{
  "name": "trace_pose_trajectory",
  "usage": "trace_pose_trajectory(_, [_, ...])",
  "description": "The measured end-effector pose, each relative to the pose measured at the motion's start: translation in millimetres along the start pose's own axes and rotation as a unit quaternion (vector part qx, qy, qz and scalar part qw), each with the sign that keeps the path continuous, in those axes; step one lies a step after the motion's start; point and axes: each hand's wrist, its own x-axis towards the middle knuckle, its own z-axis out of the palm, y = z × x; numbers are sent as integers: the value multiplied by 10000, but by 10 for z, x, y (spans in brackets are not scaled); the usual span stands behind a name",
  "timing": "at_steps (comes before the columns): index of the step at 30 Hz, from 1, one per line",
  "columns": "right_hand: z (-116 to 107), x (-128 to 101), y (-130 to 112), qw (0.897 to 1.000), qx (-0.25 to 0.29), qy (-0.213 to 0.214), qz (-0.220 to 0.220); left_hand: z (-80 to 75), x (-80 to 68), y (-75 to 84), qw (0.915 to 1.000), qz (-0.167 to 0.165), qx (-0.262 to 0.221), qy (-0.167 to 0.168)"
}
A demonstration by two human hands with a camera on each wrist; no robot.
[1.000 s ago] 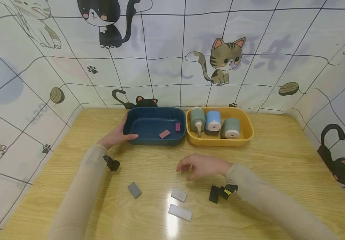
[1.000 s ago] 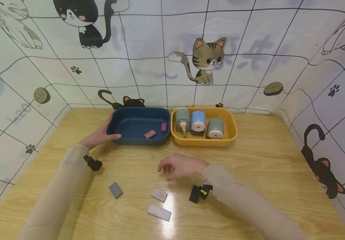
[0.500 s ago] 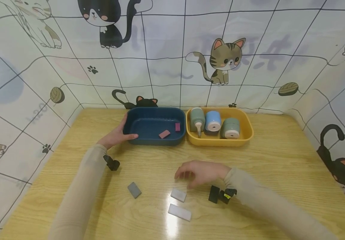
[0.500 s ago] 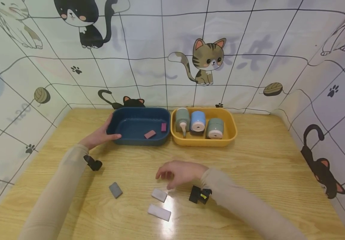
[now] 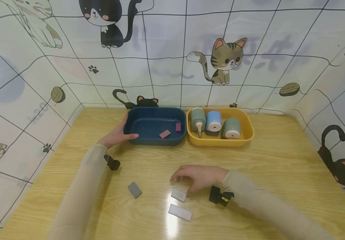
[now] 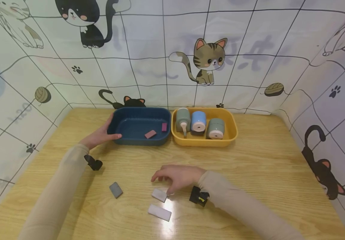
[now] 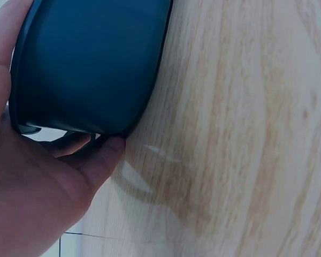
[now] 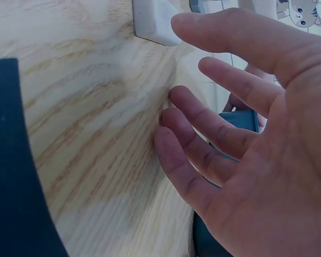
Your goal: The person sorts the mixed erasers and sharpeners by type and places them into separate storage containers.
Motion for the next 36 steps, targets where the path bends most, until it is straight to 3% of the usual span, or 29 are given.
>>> trace_pose_trajectory(14, [97,41,-14,9989,-467,-19,27,-4,19,-21,10000,-22,-32,-24])
trace_pose_trajectory(24, [113,52,34,9992,-406,-73,3,-14,33,-51,9999,-44,-92,-33])
trace_pose_trajectory(36, [125,58,46,9972,-724,-46,-159,-13,39,-51,9999,-50,-133,-15])
